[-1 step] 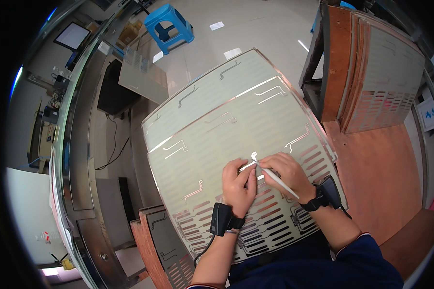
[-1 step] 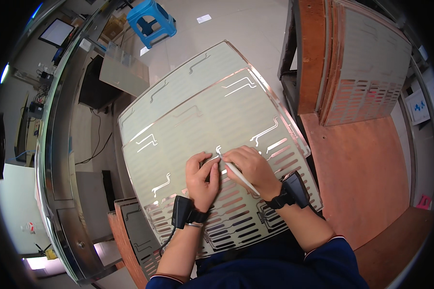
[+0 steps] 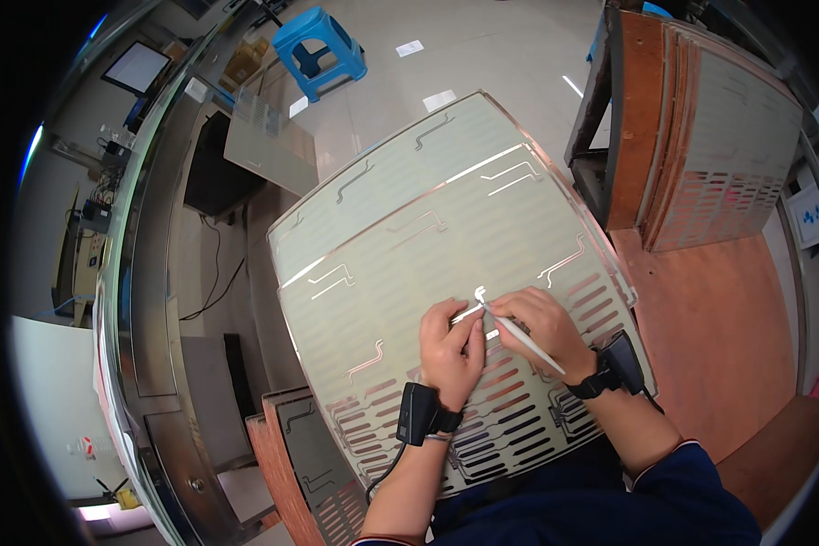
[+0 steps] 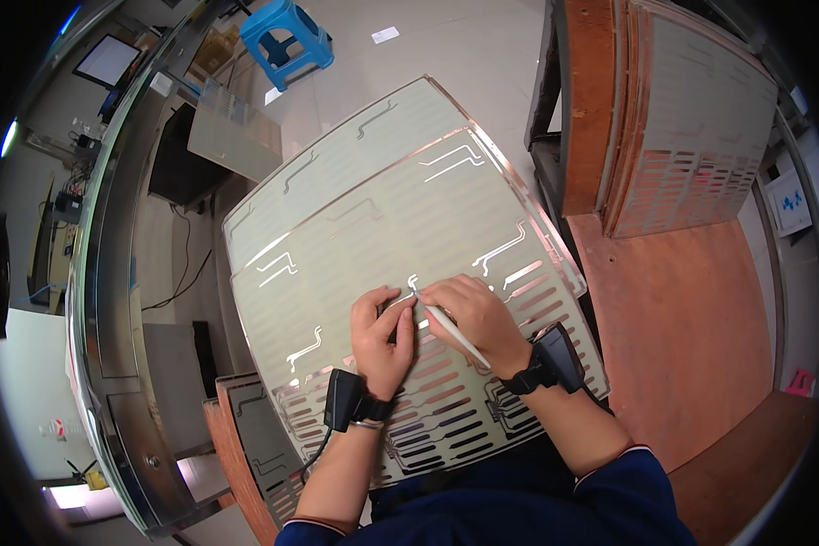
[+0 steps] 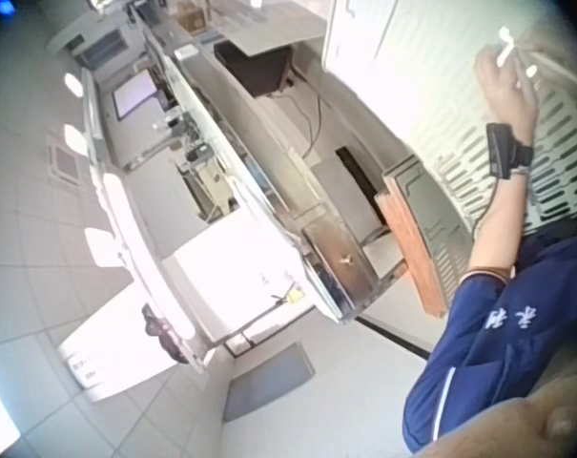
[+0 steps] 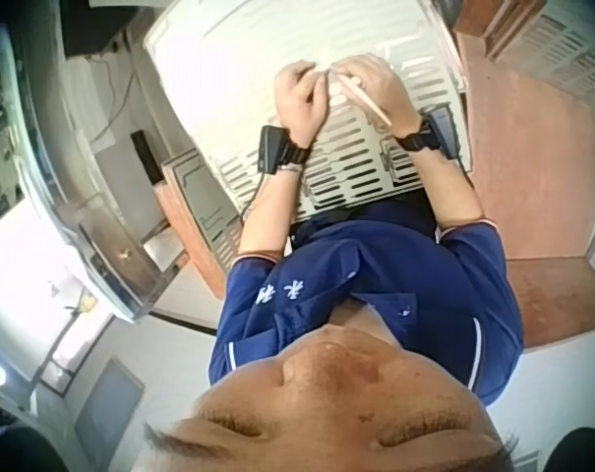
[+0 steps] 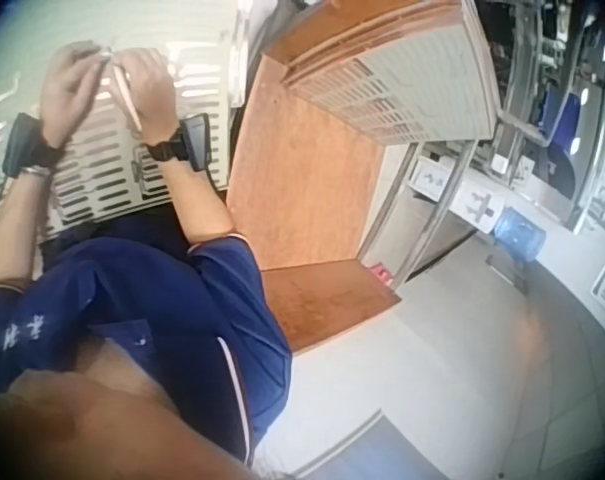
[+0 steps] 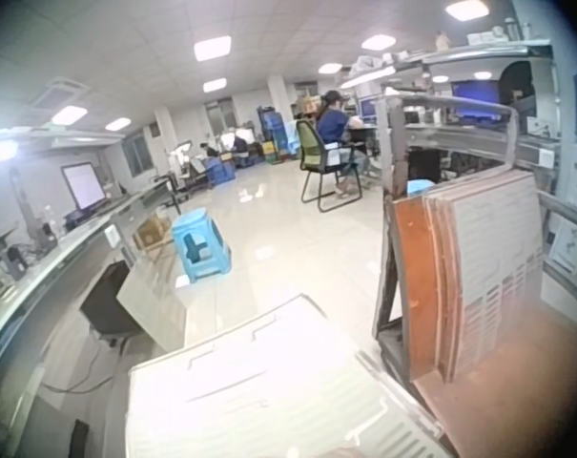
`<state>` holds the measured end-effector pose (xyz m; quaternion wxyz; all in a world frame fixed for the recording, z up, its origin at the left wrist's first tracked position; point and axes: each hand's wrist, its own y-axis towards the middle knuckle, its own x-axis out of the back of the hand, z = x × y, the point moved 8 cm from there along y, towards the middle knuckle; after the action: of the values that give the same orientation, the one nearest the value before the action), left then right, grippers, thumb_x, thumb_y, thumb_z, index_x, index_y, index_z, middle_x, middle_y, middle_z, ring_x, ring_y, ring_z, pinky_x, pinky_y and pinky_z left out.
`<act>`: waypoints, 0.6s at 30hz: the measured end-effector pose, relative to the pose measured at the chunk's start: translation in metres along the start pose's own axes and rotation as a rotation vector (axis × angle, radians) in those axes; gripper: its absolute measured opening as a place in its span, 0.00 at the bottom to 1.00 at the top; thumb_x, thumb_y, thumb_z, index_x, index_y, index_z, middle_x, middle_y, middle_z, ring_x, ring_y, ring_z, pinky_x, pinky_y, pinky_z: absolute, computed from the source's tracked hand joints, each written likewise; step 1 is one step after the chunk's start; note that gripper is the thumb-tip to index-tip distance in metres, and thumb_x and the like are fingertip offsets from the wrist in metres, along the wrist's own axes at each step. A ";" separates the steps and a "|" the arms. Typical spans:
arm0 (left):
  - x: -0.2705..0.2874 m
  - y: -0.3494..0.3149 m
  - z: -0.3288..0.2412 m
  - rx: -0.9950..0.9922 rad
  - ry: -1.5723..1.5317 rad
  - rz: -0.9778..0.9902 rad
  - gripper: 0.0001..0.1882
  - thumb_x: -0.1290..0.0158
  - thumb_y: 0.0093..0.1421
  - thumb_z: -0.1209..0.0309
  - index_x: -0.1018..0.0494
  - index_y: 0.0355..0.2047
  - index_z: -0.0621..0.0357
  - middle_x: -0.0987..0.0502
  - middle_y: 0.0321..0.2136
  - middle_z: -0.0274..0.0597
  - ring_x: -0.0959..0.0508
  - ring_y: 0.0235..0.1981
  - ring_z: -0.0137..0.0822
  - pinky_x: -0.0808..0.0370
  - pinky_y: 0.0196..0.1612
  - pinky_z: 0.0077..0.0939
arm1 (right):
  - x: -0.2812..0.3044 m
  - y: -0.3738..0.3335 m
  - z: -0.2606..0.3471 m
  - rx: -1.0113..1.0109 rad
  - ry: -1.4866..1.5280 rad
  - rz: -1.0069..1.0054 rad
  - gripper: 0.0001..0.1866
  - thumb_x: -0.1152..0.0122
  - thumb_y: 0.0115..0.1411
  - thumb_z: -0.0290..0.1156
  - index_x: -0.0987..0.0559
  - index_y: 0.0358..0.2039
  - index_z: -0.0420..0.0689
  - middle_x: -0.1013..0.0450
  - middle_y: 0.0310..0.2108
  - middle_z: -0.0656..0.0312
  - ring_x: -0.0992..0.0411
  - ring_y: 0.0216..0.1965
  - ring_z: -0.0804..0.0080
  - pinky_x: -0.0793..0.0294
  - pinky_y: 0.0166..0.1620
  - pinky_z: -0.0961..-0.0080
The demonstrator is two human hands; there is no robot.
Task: Marking specific points or tracing paths on patterned laminate sheets using a white pen.
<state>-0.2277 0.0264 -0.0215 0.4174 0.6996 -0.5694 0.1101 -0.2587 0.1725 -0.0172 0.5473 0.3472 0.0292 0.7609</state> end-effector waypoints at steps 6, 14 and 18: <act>-0.002 0.000 -0.001 -0.002 -0.006 0.010 0.10 0.42 0.58 0.80 0.17 0.40 0.61 0.24 0.44 0.51 0.25 0.48 0.49 0.27 0.51 0.38 | -0.002 0.001 -0.002 -0.006 -0.014 -0.033 0.14 0.34 0.52 0.23 0.22 0.40 0.41 0.22 0.40 0.56 0.25 0.43 0.56 0.26 0.49 0.65; -0.001 0.001 -0.002 0.005 -0.001 0.029 0.11 0.43 0.57 0.80 0.18 0.40 0.61 0.24 0.45 0.51 0.25 0.48 0.50 0.27 0.52 0.39 | 0.002 0.002 -0.004 -0.029 0.038 -0.036 0.12 0.35 0.52 0.21 0.21 0.38 0.40 0.21 0.38 0.56 0.24 0.42 0.55 0.24 0.47 0.65; -0.008 0.003 -0.002 -0.023 0.079 0.092 0.15 0.44 0.59 0.78 0.19 0.47 0.58 0.25 0.53 0.53 0.28 0.57 0.54 0.32 0.60 0.44 | 0.016 0.009 -0.016 -0.103 0.039 -0.128 0.11 0.35 0.52 0.21 0.20 0.38 0.39 0.21 0.39 0.55 0.23 0.42 0.56 0.24 0.47 0.66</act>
<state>-0.2317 0.0333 -0.0236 0.4420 0.6629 -0.5852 0.1504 -0.2774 0.1879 -0.0180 0.6114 0.3012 0.0226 0.7315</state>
